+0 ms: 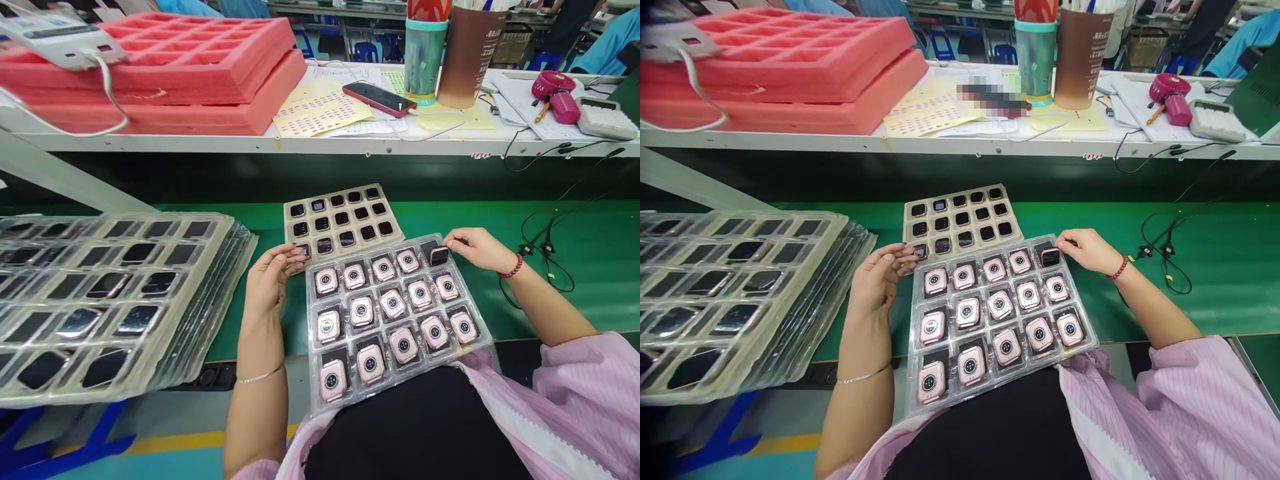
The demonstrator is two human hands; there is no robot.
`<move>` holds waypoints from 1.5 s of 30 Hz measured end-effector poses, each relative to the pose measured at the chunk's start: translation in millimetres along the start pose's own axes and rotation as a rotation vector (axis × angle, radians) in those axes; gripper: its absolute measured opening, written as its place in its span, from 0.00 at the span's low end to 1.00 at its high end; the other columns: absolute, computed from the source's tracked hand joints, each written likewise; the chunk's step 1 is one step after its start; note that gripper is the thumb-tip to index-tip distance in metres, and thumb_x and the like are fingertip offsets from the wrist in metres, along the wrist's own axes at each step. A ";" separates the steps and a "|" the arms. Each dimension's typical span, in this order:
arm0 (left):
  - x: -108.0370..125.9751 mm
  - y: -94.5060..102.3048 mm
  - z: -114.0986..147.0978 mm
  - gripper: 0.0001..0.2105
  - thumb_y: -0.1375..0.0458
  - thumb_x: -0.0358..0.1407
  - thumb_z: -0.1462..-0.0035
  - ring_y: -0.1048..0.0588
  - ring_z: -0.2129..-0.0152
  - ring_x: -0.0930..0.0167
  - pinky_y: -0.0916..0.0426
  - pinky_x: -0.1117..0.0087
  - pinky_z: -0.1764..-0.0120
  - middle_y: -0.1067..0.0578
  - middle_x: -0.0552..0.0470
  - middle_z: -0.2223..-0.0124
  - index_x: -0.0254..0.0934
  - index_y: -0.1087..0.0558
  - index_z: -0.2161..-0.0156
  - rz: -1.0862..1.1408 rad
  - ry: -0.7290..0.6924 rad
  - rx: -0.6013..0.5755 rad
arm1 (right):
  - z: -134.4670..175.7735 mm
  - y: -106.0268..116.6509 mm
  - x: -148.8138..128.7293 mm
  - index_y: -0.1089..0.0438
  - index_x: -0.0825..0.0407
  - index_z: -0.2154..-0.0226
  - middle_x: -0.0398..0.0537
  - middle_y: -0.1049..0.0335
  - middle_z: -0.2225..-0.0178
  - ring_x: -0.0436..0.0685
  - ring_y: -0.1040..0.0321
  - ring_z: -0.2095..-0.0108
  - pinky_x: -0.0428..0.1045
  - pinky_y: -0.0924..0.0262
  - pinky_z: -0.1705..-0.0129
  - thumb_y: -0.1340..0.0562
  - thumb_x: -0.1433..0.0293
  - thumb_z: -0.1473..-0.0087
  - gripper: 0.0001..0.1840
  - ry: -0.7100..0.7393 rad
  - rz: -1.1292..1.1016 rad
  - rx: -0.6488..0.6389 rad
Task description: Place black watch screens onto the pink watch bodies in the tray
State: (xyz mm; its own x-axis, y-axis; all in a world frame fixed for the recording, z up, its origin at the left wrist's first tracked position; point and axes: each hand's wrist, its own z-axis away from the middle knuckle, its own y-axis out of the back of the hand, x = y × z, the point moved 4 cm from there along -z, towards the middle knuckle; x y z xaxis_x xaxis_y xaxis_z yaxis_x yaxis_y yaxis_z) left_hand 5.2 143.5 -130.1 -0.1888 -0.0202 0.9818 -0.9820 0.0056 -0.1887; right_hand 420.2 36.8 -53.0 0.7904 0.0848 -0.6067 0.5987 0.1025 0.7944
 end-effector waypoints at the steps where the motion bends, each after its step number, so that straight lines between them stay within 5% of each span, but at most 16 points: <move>1: -3.4 3.4 -2.4 0.17 0.32 0.43 0.55 0.22 0.68 0.70 0.27 0.73 0.65 0.22 0.47 0.62 0.35 0.23 0.61 0.060 -0.002 0.038 | -2.0 0.1 0.6 0.29 0.51 0.70 0.45 0.30 0.73 0.55 0.38 0.73 0.48 0.48 0.69 0.48 0.55 0.39 0.21 0.003 -0.006 -0.025; 6: -10.4 17.2 -8.1 0.15 0.33 0.39 0.55 0.23 0.71 0.72 0.27 0.75 0.68 0.23 0.48 0.66 0.34 0.25 0.63 0.174 0.004 0.138 | -9.1 0.3 2.9 0.28 0.52 0.71 0.45 0.32 0.74 0.55 0.37 0.71 0.48 0.47 0.69 0.44 0.51 0.42 0.23 -0.016 -0.100 -0.118; 12: -12.1 18.5 -6.7 0.15 0.34 0.39 0.56 0.24 0.72 0.73 0.27 0.75 0.68 0.24 0.50 0.67 0.34 0.26 0.63 0.177 0.033 0.174 | -11.8 -1.9 7.3 0.26 0.54 0.66 0.50 0.27 0.64 0.58 0.33 0.64 0.50 0.41 0.61 0.42 0.50 0.44 0.23 0.050 -0.243 -0.179; 18: -15.2 18.5 -7.6 0.15 0.35 0.39 0.57 0.24 0.73 0.74 0.29 0.76 0.69 0.24 0.50 0.67 0.34 0.27 0.62 0.165 0.062 0.188 | -14.6 -2.5 7.7 0.27 0.52 0.71 0.50 0.27 0.66 0.57 0.32 0.66 0.51 0.41 0.62 0.44 0.55 0.42 0.19 0.096 -0.116 -0.044; 24: -15.5 19.0 -7.3 0.14 0.36 0.38 0.56 0.25 0.73 0.74 0.29 0.76 0.69 0.24 0.50 0.68 0.35 0.27 0.62 0.139 0.068 0.199 | -16.2 -4.3 -0.6 0.29 0.52 0.73 0.48 0.29 0.69 0.56 0.33 0.69 0.50 0.41 0.65 0.44 0.57 0.40 0.19 0.148 -0.030 -0.060; 29: -14.8 18.3 -6.4 0.12 0.36 0.37 0.54 0.24 0.73 0.74 0.29 0.76 0.69 0.24 0.51 0.68 0.35 0.27 0.63 0.142 0.063 0.212 | 13.1 -1.6 -18.3 0.27 0.52 0.65 0.51 0.29 0.66 0.58 0.32 0.64 0.52 0.40 0.62 0.46 0.66 0.37 0.13 0.255 0.101 0.279; 33: -16.8 20.8 -6.4 0.07 0.40 0.33 0.50 0.25 0.74 0.74 0.29 0.76 0.71 0.24 0.52 0.69 0.35 0.28 0.63 0.142 0.062 0.220 | 55.4 -8.3 -28.9 0.29 0.50 0.66 0.49 0.29 0.65 0.56 0.32 0.65 0.52 0.40 0.63 0.44 0.68 0.37 0.09 0.251 0.107 0.163; 37: -19.7 24.2 -6.8 0.05 0.43 0.33 0.45 0.25 0.72 0.75 0.29 0.76 0.68 0.24 0.55 0.68 0.38 0.28 0.62 0.093 0.033 0.169 | 82.5 -14.0 -31.5 0.30 0.49 0.68 0.46 0.30 0.67 0.56 0.32 0.65 0.57 0.44 0.52 0.43 0.68 0.37 0.10 0.257 0.116 0.082; 41: -20.8 26.3 -4.8 0.05 0.43 0.32 0.44 0.25 0.72 0.76 0.29 0.76 0.68 0.24 0.56 0.68 0.38 0.28 0.61 0.084 0.030 0.176 | 83.5 -14.4 -21.9 0.31 0.48 0.68 0.46 0.27 0.68 0.57 0.32 0.67 0.57 0.44 0.50 0.44 0.64 0.35 0.11 0.161 0.032 0.172; 45: -19.8 23.7 -3.4 0.06 0.41 0.32 0.47 0.25 0.73 0.76 0.30 0.76 0.69 0.24 0.55 0.69 0.37 0.29 0.62 0.121 0.059 0.224 | 73.6 -17.2 -14.5 0.28 0.48 0.67 0.47 0.26 0.65 0.60 0.31 0.63 0.55 0.41 0.57 0.47 0.61 0.34 0.16 0.079 0.068 0.107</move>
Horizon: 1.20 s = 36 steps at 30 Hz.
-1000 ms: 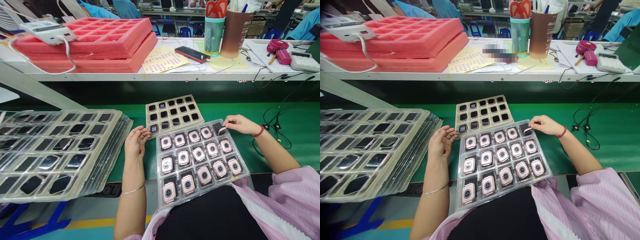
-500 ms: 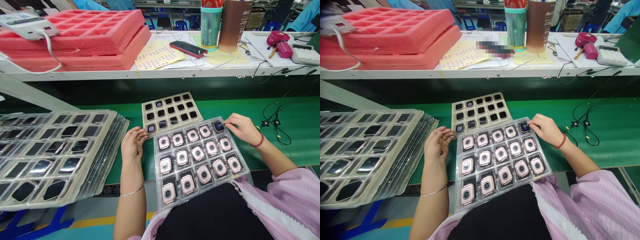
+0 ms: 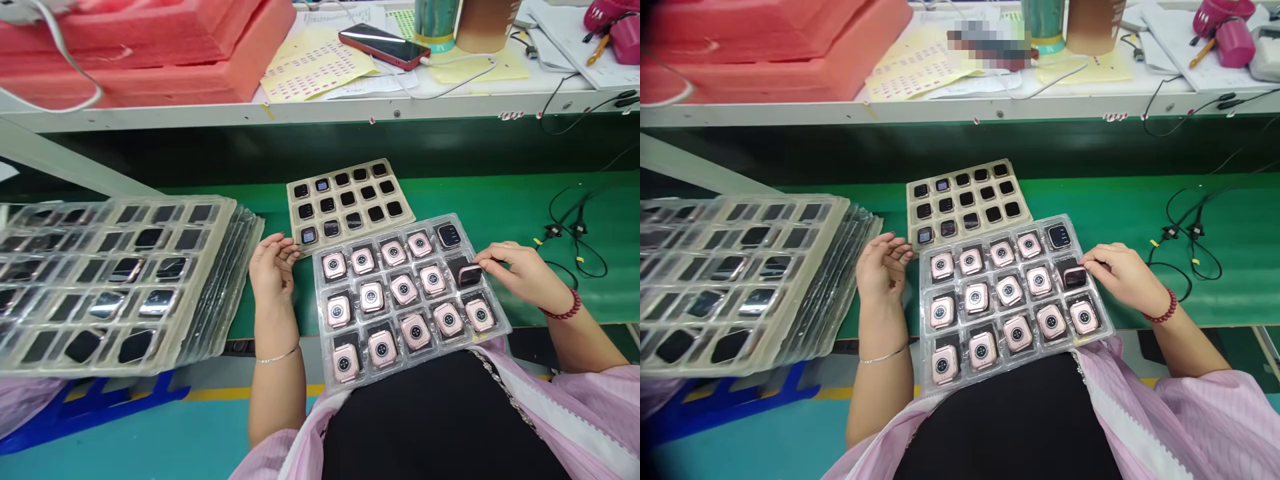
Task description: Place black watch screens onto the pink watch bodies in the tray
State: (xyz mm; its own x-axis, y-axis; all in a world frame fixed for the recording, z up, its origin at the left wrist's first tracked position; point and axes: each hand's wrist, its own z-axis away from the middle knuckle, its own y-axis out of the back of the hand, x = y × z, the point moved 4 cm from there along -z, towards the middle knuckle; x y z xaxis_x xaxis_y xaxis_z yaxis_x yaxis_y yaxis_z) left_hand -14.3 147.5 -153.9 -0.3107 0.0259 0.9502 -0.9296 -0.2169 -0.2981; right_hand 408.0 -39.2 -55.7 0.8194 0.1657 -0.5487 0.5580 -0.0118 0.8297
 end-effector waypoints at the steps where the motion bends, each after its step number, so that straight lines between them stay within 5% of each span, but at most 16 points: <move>1: 0.4 -0.6 0.3 0.06 0.41 0.32 0.48 0.25 0.74 0.76 0.30 0.76 0.70 0.24 0.54 0.69 0.36 0.29 0.63 0.003 0.002 0.018 | -2.0 -0.3 0.5 0.27 0.48 0.66 0.48 0.26 0.65 0.60 0.30 0.63 0.55 0.41 0.58 0.47 0.60 0.34 0.17 -0.004 -0.018 -0.033; 10: 1.9 -0.9 -0.2 0.07 0.45 0.27 0.49 0.25 0.76 0.75 0.30 0.76 0.72 0.24 0.54 0.71 0.34 0.29 0.63 0.000 0.009 0.036 | -11.6 2.8 3.9 0.25 0.51 0.67 0.49 0.27 0.66 0.57 0.31 0.68 0.50 0.40 0.66 0.42 0.58 0.39 0.16 -0.064 -0.175 -0.144; 17: 2.7 -3.0 -1.0 0.09 0.45 0.27 0.53 0.26 0.78 0.74 0.31 0.74 0.73 0.25 0.53 0.73 0.32 0.30 0.63 -0.013 0.017 0.072 | 4.9 4.4 -13.9 0.27 0.51 0.64 0.47 0.29 0.67 0.54 0.33 0.68 0.49 0.39 0.66 0.43 0.70 0.38 0.09 0.118 -0.065 0.166; 21: 3.5 -5.6 0.4 0.09 0.46 0.26 0.53 0.27 0.79 0.74 0.31 0.74 0.73 0.25 0.53 0.73 0.31 0.31 0.63 -0.029 0.016 0.077 | 36.6 7.2 -28.5 0.29 0.50 0.66 0.46 0.31 0.67 0.55 0.33 0.64 0.54 0.41 0.52 0.42 0.71 0.38 0.06 0.181 -0.056 0.018; 26: 2.4 -6.6 0.6 0.09 0.49 0.23 0.51 0.27 0.80 0.74 0.32 0.74 0.74 0.26 0.54 0.74 0.31 0.31 0.63 -0.057 0.035 0.085 | 59.7 6.5 -30.4 0.29 0.50 0.67 0.41 0.31 0.69 0.51 0.32 0.68 0.62 0.60 0.36 0.42 0.71 0.37 0.08 0.136 -0.094 -0.135; 30: 1.2 -4.9 -0.5 0.09 0.49 0.24 0.48 0.26 0.79 0.74 0.31 0.74 0.74 0.26 0.54 0.73 0.31 0.31 0.63 -0.053 0.036 0.078 | 55.5 4.6 -25.1 0.30 0.50 0.67 0.39 0.29 0.70 0.50 0.33 0.70 0.59 0.56 0.39 0.42 0.69 0.35 0.08 0.058 -0.156 -0.110; 36: -0.2 -1.5 -1.9 0.09 0.44 0.28 0.52 0.26 0.77 0.74 0.30 0.75 0.72 0.25 0.53 0.72 0.32 0.30 0.62 -0.015 0.081 0.060 | 48.2 0.8 -22.6 0.32 0.51 0.68 0.43 0.31 0.70 0.54 0.35 0.68 0.53 0.46 0.56 0.46 0.66 0.33 0.13 0.038 -0.111 -0.183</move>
State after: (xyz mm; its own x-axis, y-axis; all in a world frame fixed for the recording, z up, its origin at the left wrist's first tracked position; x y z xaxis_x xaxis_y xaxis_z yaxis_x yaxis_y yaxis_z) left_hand -13.2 149.6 -153.8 -0.3142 0.1077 0.9432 -0.9213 -0.2743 -0.2756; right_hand 396.2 -90.5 -47.6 0.7467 0.1934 -0.6365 0.6088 0.1870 0.7710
